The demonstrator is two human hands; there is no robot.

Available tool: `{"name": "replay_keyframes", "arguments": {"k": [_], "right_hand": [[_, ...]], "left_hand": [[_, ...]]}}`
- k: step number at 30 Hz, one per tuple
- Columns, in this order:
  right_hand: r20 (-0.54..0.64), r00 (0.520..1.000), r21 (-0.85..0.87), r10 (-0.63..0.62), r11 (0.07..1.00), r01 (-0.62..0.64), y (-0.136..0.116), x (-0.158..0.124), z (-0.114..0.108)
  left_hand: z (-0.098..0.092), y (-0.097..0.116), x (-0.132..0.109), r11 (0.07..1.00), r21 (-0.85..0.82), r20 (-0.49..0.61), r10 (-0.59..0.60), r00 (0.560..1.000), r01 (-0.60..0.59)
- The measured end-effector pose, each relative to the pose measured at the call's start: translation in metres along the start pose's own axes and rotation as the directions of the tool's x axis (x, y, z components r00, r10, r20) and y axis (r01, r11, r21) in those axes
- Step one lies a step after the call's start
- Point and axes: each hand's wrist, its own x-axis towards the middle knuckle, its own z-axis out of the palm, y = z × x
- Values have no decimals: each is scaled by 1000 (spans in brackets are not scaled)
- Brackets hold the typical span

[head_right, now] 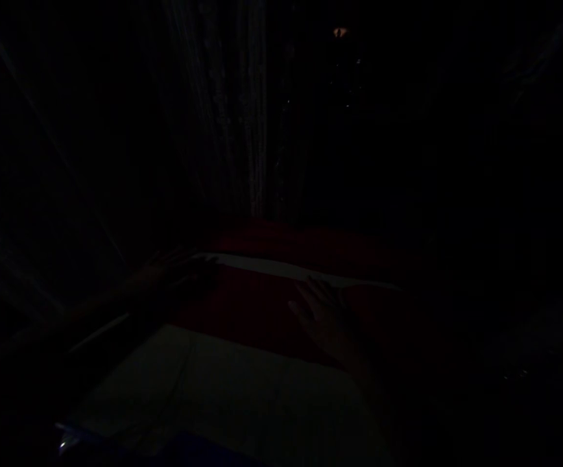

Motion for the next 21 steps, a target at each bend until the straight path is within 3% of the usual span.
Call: {"name": "replay_keyframes", "arguments": {"k": [2, 7, 9, 13, 18, 21], "right_hand": [[-103, 994, -16, -30, 999, 28, -6, 1, 1], [-174, 979, 23, -108, 993, 114, -21, -2, 10], [-204, 973, 28, -107, 993, 115, -21, -6, 14], [-175, 979, 13, -106, 994, 110, -16, -11, 20], [-169, 979, -56, -111, 993, 103, -18, -17, 26], [-234, 946, -155, -224, 969, 191, -15, -22, 31]], "left_hand": [[-4, 31, 18, 999, -33, 6, 28, 1000, -28], [7, 142, 49, 911, -198, 94, 384, 919, -360], [17, 165, 51, 906, -239, 129, 387, 913, -351], [32, 170, 48, 902, -229, 123, 399, 909, -365], [32, 165, 46, 903, -196, 116, 408, 905, -382], [31, 168, 46, 907, -191, 134, 403, 905, -376]]}}
